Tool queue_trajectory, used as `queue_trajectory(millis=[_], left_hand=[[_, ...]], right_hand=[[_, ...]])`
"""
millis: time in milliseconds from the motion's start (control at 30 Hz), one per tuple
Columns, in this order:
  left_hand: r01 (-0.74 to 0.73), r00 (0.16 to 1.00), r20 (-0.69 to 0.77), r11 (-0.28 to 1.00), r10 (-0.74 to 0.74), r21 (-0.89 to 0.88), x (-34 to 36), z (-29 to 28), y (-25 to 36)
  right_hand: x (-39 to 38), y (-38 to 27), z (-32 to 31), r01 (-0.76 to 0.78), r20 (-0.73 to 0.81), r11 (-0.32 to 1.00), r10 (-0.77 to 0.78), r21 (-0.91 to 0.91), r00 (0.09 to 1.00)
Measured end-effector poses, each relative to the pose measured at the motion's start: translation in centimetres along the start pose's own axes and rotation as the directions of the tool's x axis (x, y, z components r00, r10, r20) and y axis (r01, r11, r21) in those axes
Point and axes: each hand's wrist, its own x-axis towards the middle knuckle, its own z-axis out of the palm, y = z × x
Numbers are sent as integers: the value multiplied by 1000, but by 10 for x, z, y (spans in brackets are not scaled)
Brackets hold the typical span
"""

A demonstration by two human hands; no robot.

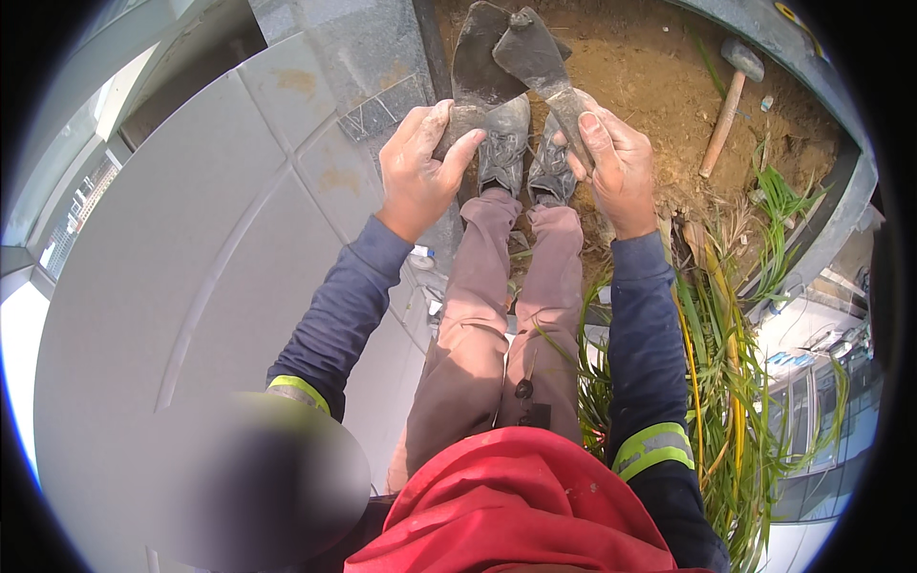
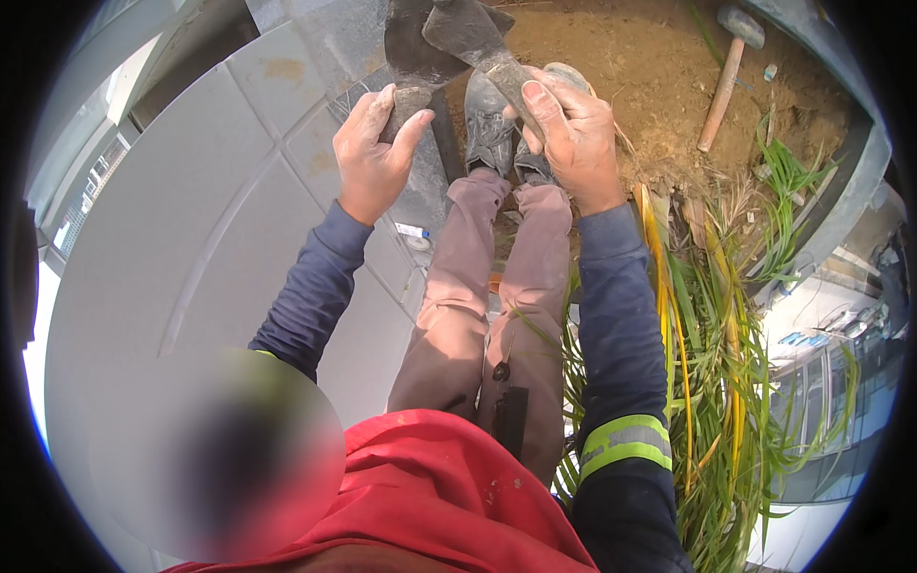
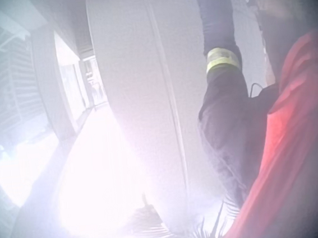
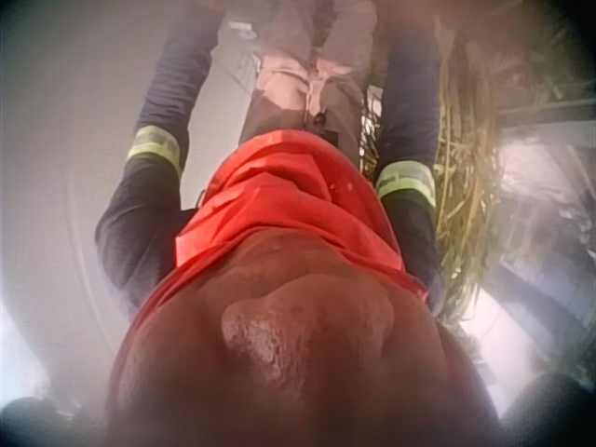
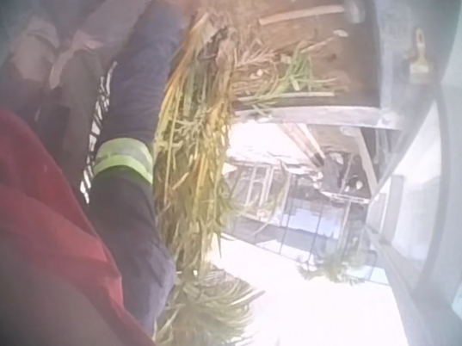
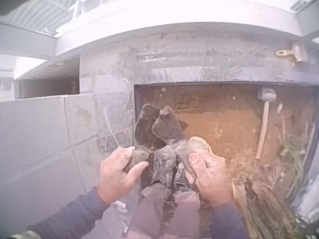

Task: The person uses a trowel and a smaller tool to scoop and spread a gray paste onto a tiled surface. They repeatedly transfer material between the tools and smooth the paste along the edges of the tiles.

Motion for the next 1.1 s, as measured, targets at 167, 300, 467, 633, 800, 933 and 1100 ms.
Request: queue_trajectory(millis=[167, 300, 467, 633, 800, 933, 1100], left_hand=[[-73, 997, 19, 991, 72, 108, -8, -2, -8], [144, 987, 67, 990, -144, 5, -13, -6, -17], [413, 893, 311, 866, -325, -281, -9, -28, -43], [272, 881, 457, 922, -124, -275, 22, -51, -38], [272, 886, 448, 917, -120, -292, 29, -58, -33], [140, 917, 396, 965, -41, -224, 20, -58, -46], [209, 942, 303, 962, -148, -178, 17, -50, -47]], right_hand=[[-3, -16, 9, 49, 76, 993, -41, -107, 996], [-14, -22, 9, 77, 0, 986, -78, -151, 997], [-4, -35, -30, 460, 134, 681, -475, -571, 870], [21, -45, -46, 562, 310, 562, -484, -607, 819], [19, -31, -40, 536, 279, 572, -478, -621, 833], [19, -33, -64, 554, 343, 457, -467, -696, 815], [5, -61, -78, 462, 249, 445, -457, -767, 854]])
